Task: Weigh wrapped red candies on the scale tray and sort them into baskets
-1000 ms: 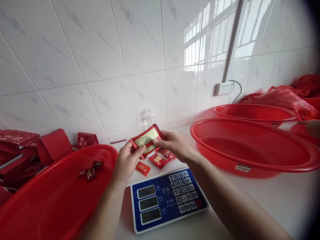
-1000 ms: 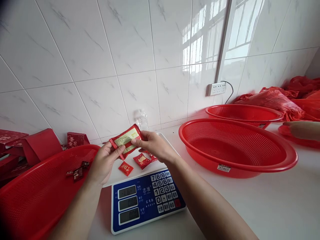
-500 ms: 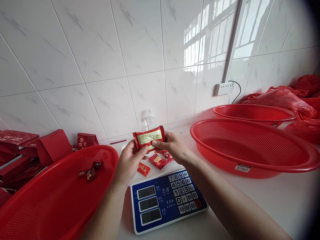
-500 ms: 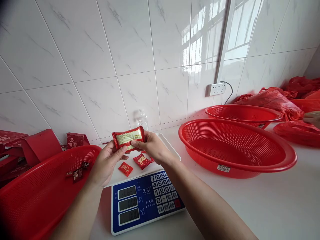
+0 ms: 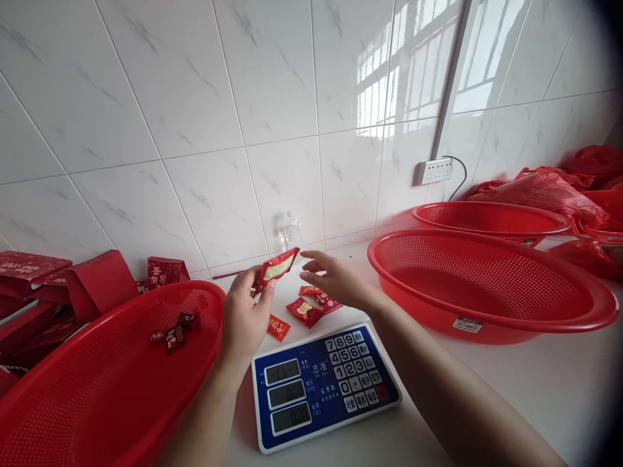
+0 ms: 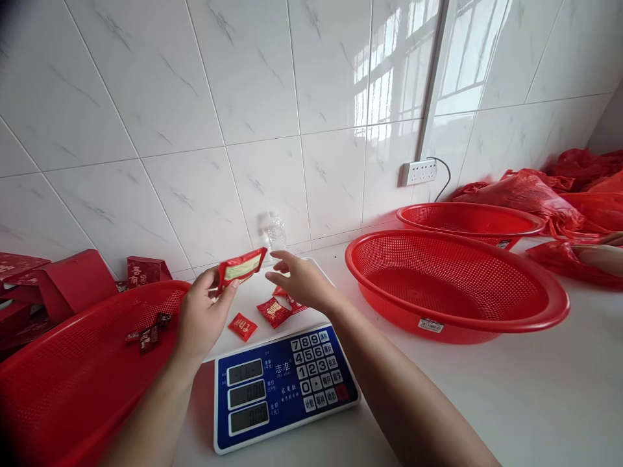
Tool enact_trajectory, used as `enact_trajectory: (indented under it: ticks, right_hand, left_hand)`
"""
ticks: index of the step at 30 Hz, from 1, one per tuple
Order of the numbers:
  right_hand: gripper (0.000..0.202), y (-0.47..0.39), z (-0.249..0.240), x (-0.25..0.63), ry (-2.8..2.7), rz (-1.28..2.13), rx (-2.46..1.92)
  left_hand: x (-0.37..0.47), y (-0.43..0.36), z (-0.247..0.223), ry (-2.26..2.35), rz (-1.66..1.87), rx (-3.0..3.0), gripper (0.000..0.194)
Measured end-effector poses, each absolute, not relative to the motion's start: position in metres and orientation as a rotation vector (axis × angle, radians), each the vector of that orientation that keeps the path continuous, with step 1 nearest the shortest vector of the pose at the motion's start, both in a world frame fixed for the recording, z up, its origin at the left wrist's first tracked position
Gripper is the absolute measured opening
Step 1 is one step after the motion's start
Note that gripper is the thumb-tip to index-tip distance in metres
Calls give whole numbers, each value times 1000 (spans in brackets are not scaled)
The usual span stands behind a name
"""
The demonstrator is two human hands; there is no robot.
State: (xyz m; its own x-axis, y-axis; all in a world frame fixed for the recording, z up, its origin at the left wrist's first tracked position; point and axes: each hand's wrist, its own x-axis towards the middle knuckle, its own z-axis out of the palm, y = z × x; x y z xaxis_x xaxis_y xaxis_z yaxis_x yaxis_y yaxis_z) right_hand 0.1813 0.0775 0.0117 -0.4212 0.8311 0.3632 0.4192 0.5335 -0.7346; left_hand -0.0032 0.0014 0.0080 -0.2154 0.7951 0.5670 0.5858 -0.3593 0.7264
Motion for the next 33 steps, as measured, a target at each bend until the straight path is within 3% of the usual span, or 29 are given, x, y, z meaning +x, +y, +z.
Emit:
enact_trajectory:
  ticks: [5,12,15,20,24,33]
  right_hand:
    - [34,83,14,203,-2178,527,-1195]
    - [33,82,16,212,-2445,484,-1206]
    - [26,79,15,204,-2511,481,-1136]
    - [45,80,10,197,-2536,471,-1014]
    - [48,81,10,200,-2466,439,-1025]
    - [22,79,39,222,-1999,217,-1324]
  left_hand:
    - [-6,0,6,1896,1276,2031,27]
    - [-15,-11,6,1810,799,2136,47]
    - [-17,-4,-1,1765,836,2144,47]
    - [-15,9,-11,1807,923,2129,53]
    - [-13,10,-10,1807,929,2134,52]
    - [-8,7,-12,1780,946,2206,35]
